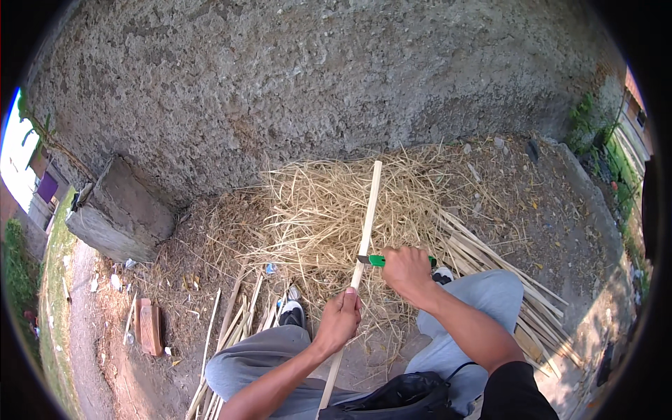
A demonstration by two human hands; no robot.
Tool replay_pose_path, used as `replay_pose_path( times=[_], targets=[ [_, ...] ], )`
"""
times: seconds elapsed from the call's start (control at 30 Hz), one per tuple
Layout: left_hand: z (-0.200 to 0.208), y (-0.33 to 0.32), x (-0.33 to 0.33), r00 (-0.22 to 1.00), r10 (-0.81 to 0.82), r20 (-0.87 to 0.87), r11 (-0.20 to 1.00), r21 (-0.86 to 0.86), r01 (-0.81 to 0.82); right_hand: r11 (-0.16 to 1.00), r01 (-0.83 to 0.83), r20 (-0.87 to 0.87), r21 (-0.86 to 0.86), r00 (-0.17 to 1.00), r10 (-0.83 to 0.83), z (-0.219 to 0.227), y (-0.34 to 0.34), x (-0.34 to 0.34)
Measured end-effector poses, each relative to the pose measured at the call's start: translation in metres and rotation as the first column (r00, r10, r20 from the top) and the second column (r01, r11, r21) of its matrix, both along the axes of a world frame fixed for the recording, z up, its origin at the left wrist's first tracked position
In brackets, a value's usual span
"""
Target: The person scrapes and whittles a wooden stick using a utility knife, then scrapes along the stick with a knife.
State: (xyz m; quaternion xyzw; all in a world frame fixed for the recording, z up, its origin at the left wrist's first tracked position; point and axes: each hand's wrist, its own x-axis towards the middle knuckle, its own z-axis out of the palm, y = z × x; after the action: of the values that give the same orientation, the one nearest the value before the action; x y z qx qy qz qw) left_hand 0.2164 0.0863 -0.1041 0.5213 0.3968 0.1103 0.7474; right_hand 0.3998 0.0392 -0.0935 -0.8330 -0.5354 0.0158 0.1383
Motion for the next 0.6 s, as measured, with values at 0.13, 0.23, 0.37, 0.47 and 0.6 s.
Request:
replay_pose_path(
  times=[0.13,0.23,0.37,0.47,0.6],
  targets=[
    [0.016,0.01,0.002,0.994,-0.06,-0.094,0.993,-0.11,0.049,1.0,0.02,-0.078,-0.016,0.997,-0.021,-0.013,0.003,0.007],
    [0.0,0.012,0.0,0.996,0.033,-0.082,0.992,-0.121,-0.043,0.998,0.002,-0.089,-0.055,0.996,-0.007,-0.016,0.006,0.007],
    [-0.007,0.001,0.002,0.976,0.214,-0.03,0.977,0.029,-0.213,0.999,-0.039,0.012,-0.004,0.999,0.04,-0.017,0.007,0.006],
    [-0.018,-0.001,0.001,0.987,0.161,0.02,0.958,0.236,-0.161,0.997,-0.066,0.099,0.029,0.993,0.063,-0.017,0.007,0.007],
    [-0.024,0.002,0.003,0.98,0.194,-0.037,0.914,0.369,-0.167,0.999,-0.051,0.099,0.0,0.994,0.051,-0.011,0.008,0.004]
  ],
)
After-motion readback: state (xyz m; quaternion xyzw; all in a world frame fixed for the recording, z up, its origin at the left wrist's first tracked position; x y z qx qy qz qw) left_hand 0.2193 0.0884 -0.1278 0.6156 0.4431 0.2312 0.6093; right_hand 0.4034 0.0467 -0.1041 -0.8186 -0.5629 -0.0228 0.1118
